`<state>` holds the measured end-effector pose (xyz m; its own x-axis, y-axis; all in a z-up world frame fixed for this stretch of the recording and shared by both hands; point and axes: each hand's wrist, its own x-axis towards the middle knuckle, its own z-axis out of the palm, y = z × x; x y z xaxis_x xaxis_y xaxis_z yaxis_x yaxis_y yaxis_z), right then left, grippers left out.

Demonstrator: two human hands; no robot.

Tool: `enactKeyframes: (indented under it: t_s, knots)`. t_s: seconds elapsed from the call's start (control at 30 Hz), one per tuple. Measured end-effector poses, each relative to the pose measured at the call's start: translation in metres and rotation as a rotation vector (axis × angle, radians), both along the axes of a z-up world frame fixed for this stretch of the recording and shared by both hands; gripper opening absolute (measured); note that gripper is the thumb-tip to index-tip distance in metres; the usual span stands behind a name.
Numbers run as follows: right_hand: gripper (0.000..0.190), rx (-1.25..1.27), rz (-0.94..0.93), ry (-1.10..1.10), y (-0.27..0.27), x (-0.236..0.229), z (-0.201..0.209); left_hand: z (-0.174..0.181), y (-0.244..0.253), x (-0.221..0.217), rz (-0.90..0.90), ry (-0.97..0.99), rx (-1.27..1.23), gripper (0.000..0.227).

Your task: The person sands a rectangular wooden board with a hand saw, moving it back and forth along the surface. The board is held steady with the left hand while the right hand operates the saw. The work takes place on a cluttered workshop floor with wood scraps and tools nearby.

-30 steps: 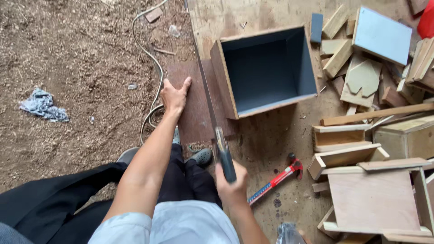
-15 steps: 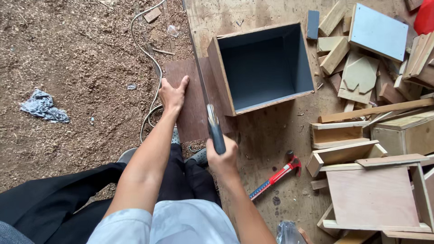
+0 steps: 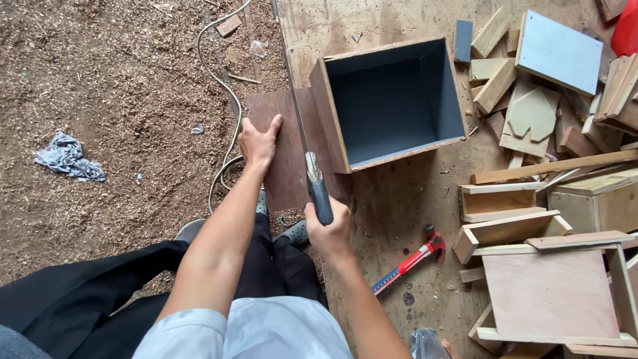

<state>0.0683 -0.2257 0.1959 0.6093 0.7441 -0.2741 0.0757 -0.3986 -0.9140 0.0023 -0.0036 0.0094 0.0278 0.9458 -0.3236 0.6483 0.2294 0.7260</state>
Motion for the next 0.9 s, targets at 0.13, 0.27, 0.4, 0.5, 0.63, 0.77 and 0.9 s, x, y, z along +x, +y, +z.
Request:
enactKeyframes:
  t_s: [0.13, 0.27, 0.4, 0.5, 0.63, 0.77, 0.9]
  knots:
    - [0.020, -0.037, 0.010, -0.049, -0.042, -0.012, 0.028, -0.001, -0.004, 0.001, 0.003, 0.000, -0.043, 0.072]
    - [0.020, -0.142, -0.037, 0.061, -0.054, -0.013, 0.043, -0.003, -0.002, 0.000, 0.001, 0.025, 0.040, 0.073]
    - [0.013, -0.047, 0.017, -0.031, -0.019, -0.002, 0.018, -0.003, -0.006, 0.002, -0.001, 0.109, -0.060, 0.080]
    - [0.017, -0.033, 0.000, -0.036, -0.009, 0.000, 0.005, -0.002, -0.012, 0.002, -0.072, 0.167, 0.512, 0.093]
    - [0.015, -0.026, -0.007, -0.024, -0.010, 0.004, 0.009, 0.010, -0.018, -0.010, -0.813, 0.519, 0.599, 0.096]
    - [0.024, -0.035, 0.058, -0.027, -0.022, 0.005, 0.010, 0.029, -0.021, -0.008, -0.983, 0.540, 0.436, 0.121]
    - [0.019, 0.035, 0.110, -0.017, -0.026, -0.002, 0.005, 0.055, -0.018, -0.006, -1.034, 0.596, 0.309, 0.140]
